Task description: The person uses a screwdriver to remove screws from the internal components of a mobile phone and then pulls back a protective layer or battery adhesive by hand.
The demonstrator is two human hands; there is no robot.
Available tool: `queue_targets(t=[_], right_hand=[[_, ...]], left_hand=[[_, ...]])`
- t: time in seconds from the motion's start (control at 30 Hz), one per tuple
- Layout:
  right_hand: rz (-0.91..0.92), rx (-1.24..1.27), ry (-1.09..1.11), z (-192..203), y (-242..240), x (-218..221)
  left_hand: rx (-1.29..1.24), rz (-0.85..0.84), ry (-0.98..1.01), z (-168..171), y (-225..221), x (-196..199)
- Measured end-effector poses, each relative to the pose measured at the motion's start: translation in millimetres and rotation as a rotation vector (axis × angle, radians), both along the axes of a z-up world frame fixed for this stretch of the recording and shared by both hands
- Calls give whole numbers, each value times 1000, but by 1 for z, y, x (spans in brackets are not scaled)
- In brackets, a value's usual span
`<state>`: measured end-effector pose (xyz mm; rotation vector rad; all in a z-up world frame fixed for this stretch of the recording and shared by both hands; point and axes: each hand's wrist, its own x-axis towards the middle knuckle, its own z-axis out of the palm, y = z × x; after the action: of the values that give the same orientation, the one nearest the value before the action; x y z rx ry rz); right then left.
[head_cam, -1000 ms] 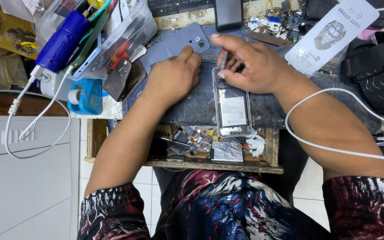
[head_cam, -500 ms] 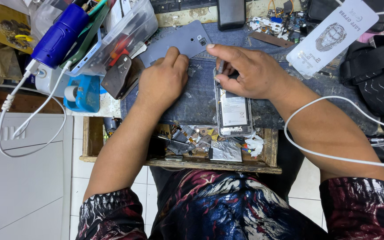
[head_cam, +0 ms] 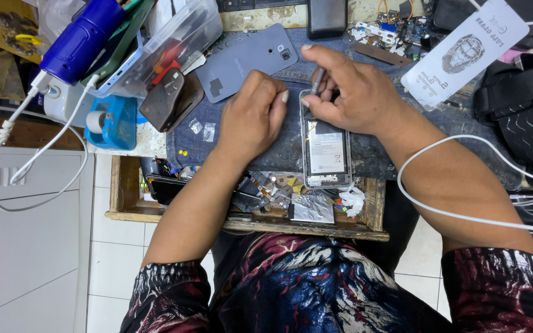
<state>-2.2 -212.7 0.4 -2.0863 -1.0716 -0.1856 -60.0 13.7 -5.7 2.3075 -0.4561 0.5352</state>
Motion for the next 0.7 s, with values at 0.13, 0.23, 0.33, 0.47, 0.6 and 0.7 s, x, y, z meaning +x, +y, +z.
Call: queue_targets(t=[0.13,0.23,0.33,0.47,0.6,0.7], right_hand=[[-4,9,19,-3,-3,3],[-12,31,48,-4,-5,6],[-25,16,11,0,-4,5],[120,3,-295,10,1,-3],[207,-32,-310,23,9,-8],[203,27,-296,25,9,-9]], left_hand=[[-172,-163,80,-6,-7,1],[-327,-253,312,-9,-9,8],[-356,-263,455,-10,-7,12],[-229,-337,367,-17,-2,14],[-170,-454,230,-20,5,13],[-141,-371,222,-22,1,11]])
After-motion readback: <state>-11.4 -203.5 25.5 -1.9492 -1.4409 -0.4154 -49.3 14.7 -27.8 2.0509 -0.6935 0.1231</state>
